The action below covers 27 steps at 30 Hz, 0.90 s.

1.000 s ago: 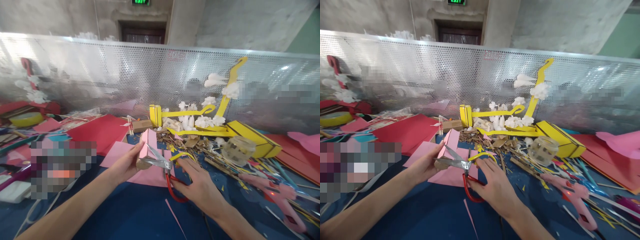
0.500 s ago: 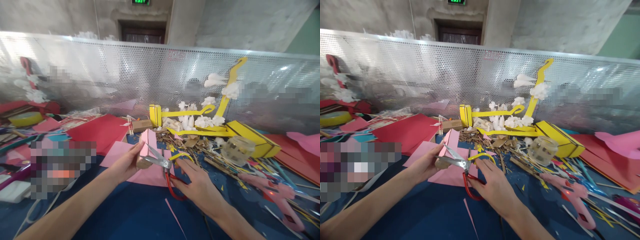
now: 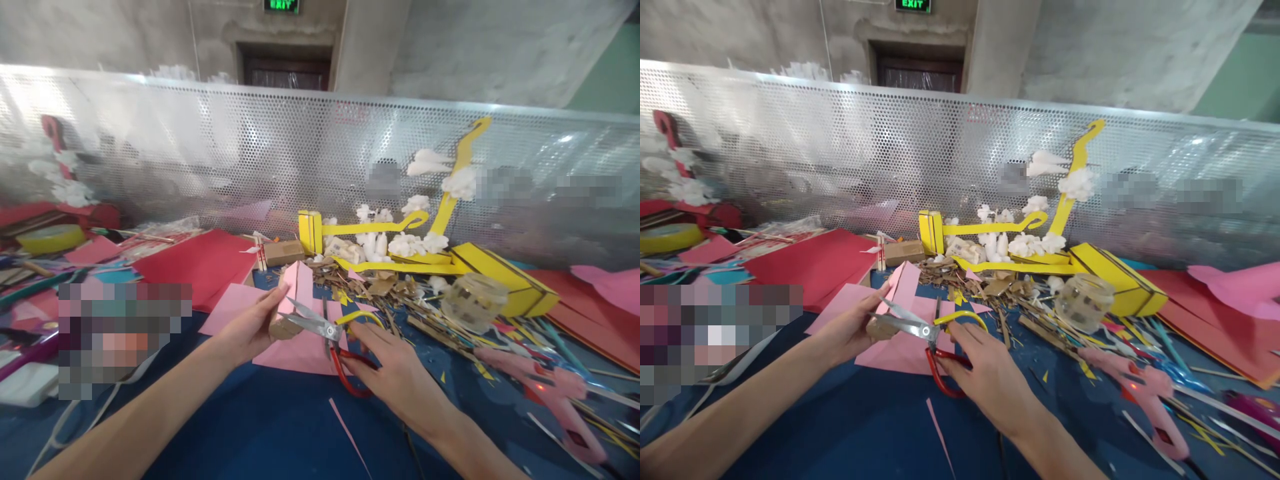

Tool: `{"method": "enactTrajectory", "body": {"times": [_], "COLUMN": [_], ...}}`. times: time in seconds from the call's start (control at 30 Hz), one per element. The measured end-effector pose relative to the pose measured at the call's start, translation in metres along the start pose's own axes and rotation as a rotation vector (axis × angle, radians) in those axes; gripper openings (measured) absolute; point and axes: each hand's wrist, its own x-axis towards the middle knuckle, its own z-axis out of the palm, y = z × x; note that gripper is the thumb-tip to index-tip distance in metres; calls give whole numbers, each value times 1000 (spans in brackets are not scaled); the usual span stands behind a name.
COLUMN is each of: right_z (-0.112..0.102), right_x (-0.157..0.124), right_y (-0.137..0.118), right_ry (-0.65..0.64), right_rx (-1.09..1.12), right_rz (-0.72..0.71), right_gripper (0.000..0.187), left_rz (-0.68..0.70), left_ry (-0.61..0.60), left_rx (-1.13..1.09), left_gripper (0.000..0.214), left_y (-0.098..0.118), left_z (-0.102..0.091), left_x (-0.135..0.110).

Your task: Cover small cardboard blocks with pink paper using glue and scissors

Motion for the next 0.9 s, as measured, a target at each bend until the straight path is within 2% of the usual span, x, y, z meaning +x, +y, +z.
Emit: {"method": "enactTrajectory", "body": {"times": [0.3,0.47,0.7,0.8,0.9], "right_z": [-2,4,4,4,6], "right_x": [0,2,13,15,15], "right_y": [-3,1,12,10,8], "right_ry": [-68,-9,156,166,184], "right_rx": [114,261,771,863,907], "right_rz": [55,241,449,528,548], "right_gripper": [19,4,38,47,50], "left_rz": [-44,-51,-69,-72,-80], "left_ry": [21,72,59,76,11], "left_rx": [-15,-58,-113,-73,-14], "left_gripper": [24,21,39,42,51], "left_y": [-4,0,4,5,6], "left_z": [-8,-4,4,6,6], "left_x": [5,3,-6,-10,-13]}}
